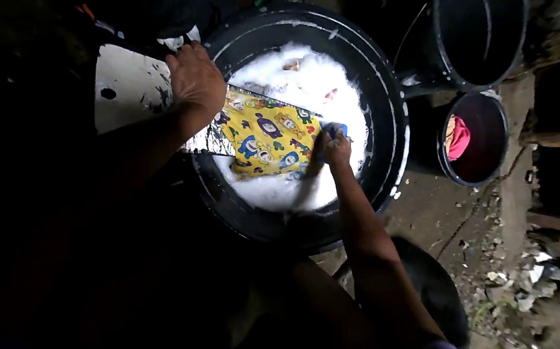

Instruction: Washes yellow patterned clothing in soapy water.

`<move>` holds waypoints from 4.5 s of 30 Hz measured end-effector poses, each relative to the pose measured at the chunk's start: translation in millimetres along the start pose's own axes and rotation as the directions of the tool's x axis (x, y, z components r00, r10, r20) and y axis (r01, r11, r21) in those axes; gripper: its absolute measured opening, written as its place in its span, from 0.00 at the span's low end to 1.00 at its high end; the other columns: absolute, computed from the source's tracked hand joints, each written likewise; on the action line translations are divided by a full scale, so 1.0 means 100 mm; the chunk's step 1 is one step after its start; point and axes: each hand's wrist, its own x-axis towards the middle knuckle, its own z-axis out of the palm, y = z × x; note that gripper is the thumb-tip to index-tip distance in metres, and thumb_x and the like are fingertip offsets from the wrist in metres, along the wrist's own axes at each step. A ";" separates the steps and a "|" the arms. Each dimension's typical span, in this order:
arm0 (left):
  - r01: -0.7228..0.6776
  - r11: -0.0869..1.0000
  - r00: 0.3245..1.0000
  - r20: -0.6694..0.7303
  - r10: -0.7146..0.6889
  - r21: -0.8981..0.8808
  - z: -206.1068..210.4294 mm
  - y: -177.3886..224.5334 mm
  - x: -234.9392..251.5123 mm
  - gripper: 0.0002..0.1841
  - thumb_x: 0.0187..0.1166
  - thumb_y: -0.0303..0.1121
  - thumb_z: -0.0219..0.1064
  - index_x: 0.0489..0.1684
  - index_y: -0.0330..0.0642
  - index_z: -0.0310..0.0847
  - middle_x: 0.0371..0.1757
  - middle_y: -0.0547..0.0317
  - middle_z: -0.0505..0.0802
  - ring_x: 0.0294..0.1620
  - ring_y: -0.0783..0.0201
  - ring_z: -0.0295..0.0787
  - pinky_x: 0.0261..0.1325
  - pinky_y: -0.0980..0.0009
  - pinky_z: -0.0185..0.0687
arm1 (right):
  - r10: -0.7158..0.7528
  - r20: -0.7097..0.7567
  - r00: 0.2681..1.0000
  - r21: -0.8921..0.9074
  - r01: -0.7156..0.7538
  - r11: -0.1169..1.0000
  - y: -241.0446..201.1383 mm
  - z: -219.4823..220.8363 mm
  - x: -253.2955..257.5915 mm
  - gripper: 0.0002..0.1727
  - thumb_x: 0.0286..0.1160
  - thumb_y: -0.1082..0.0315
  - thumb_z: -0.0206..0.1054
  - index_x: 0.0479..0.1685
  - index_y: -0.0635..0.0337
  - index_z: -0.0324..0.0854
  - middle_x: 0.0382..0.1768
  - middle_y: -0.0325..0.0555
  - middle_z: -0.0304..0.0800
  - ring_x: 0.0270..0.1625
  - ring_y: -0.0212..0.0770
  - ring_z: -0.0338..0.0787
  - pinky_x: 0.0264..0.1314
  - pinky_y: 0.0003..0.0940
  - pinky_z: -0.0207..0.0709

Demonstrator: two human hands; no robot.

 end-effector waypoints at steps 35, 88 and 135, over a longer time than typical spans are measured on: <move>-0.019 1.000 1.000 0.006 0.019 0.021 -0.01 0.00 -0.02 0.28 0.93 0.34 0.41 0.82 0.16 0.54 0.79 0.16 0.70 0.82 0.24 0.65 0.82 0.33 0.54 | -0.221 -0.011 0.975 0.019 0.221 0.975 -0.86 0.00 -0.15 0.28 0.88 0.56 0.60 0.84 0.56 0.73 0.69 0.70 0.84 0.70 0.67 0.85 0.71 0.61 0.77; -0.005 0.999 1.000 0.006 0.005 0.052 -0.01 0.01 -0.01 0.27 0.93 0.34 0.41 0.81 0.17 0.57 0.78 0.17 0.72 0.80 0.25 0.69 0.80 0.32 0.58 | -0.286 -0.028 0.958 0.026 0.287 0.958 -0.51 0.13 -0.24 0.28 0.85 0.58 0.61 0.85 0.47 0.74 0.67 0.67 0.87 0.66 0.66 0.88 0.67 0.62 0.80; 0.017 1.000 1.000 -0.002 -0.017 0.019 -0.01 0.03 -0.02 0.27 0.93 0.34 0.41 0.83 0.20 0.57 0.80 0.20 0.72 0.82 0.27 0.68 0.83 0.36 0.57 | -0.357 0.059 0.932 0.011 0.357 0.934 -0.90 0.08 -0.24 0.25 0.86 0.59 0.60 0.81 0.46 0.78 0.58 0.61 0.93 0.59 0.63 0.93 0.61 0.63 0.82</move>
